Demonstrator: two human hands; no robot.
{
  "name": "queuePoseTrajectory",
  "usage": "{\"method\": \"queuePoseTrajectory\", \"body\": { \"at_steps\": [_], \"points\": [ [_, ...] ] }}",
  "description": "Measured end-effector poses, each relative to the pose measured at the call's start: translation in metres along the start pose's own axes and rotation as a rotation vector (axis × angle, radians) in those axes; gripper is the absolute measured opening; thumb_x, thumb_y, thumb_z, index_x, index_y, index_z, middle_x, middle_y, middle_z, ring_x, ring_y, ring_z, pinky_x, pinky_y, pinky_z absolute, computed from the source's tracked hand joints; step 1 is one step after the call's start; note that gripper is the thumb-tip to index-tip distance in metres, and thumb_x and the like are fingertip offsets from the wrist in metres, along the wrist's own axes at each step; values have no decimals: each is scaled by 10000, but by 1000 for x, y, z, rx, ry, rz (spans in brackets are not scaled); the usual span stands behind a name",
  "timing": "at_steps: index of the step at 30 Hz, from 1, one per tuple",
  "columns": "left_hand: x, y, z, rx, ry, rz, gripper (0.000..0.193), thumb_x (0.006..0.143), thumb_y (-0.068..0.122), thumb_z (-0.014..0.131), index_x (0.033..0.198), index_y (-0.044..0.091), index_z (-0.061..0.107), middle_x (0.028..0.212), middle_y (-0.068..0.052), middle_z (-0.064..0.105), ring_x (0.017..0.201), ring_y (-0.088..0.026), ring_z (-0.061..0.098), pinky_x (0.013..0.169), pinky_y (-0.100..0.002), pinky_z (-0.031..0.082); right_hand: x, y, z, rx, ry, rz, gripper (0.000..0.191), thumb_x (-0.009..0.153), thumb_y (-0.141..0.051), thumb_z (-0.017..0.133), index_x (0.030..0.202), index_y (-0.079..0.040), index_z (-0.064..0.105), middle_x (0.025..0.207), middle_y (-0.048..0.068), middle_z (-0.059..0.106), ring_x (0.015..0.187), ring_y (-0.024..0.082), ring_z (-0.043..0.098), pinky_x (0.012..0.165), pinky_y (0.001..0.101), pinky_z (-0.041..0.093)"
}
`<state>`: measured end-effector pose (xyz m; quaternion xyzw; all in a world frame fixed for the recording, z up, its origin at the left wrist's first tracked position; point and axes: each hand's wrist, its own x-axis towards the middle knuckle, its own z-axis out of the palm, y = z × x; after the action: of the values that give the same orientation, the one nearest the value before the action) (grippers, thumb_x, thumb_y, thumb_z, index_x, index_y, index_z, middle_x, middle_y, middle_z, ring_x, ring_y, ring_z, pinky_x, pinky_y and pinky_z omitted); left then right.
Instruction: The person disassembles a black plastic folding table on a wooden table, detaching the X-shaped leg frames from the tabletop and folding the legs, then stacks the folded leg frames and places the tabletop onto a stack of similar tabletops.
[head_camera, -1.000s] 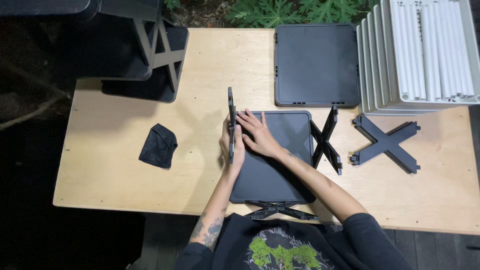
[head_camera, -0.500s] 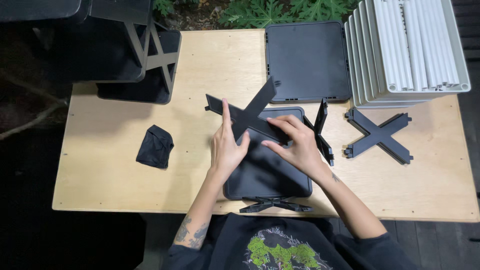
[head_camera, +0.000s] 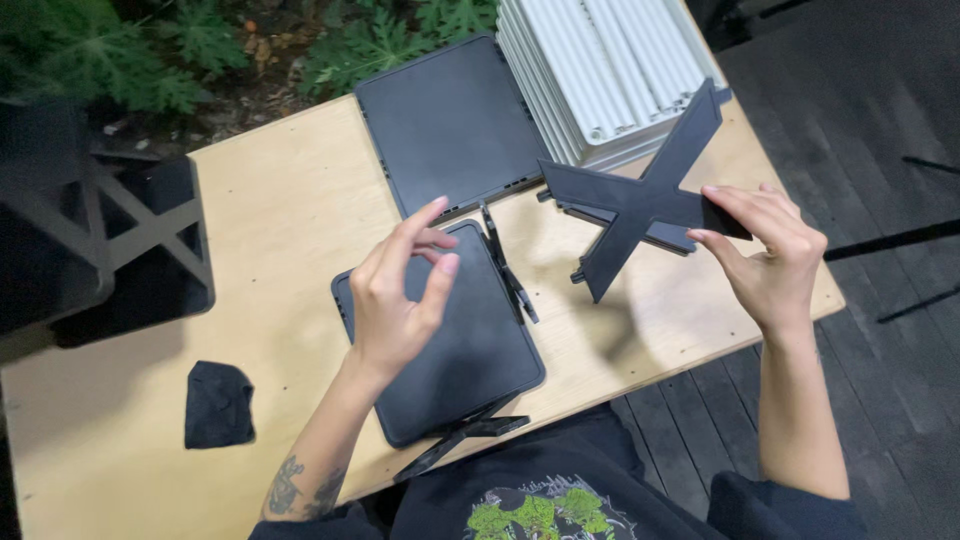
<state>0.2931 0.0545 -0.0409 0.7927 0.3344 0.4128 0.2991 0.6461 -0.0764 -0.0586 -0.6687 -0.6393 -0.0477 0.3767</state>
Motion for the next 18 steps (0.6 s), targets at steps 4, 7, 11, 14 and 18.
{"method": "queuePoseTrajectory", "body": {
  "at_steps": [4, 7, 11, 14, 18],
  "points": [
    [-8, -50, 32, -32, 55, -139, 235, 1008, 56, 641, 1232, 24, 707, 954, -96, 761, 873, -159, 742, 831, -299, 579, -40, 59, 0, -26, -89, 135, 446, 799, -122, 882, 1218, -46, 752, 1179, 115, 751, 1131, 265, 688, 1009, 393, 526],
    [-23, -89, 49, -39, 58, -287, 213, 1023, 73, 617, 1207, 23, 713, 919, -91, 763, 825, -144, 726, 793, -289, 573, -58, 95, 23, 16, -123, 228, 432, 795, -188, 870, 1197, -73, 762, 1136, 113, 751, 1103, 259, 675, 997, 393, 521],
    [-49, -124, 63, -46, 10, -500, 240, 1016, 95, 597, 1220, 17, 697, 884, -92, 757, 780, -139, 723, 752, -283, 561, -63, 128, 63, -59, -173, 228, 385, 805, -217, 858, 1157, -81, 778, 1110, 107, 761, 1125, 278, 652, 1075, 444, 414],
    [-63, -140, 69, -27, -38, -560, 230, 1009, 100, 599, 1196, 16, 702, 887, -94, 763, 791, -140, 728, 756, -279, 565, -62, 137, 83, -65, -197, 238, 389, 805, -224, 854, 1160, -85, 777, 1132, 120, 742, 1169, 290, 631, 1121, 463, 362],
    [-73, -155, 69, -38, -36, -569, 212, 1012, 104, 598, 1162, 14, 718, 896, -97, 770, 817, -142, 735, 784, -276, 575, -60, 137, 95, -42, -212, 287, 390, 807, -218, 854, 1165, -84, 773, 1133, 117, 737, 1181, 302, 611, 1105, 448, 385]
  ]
}}
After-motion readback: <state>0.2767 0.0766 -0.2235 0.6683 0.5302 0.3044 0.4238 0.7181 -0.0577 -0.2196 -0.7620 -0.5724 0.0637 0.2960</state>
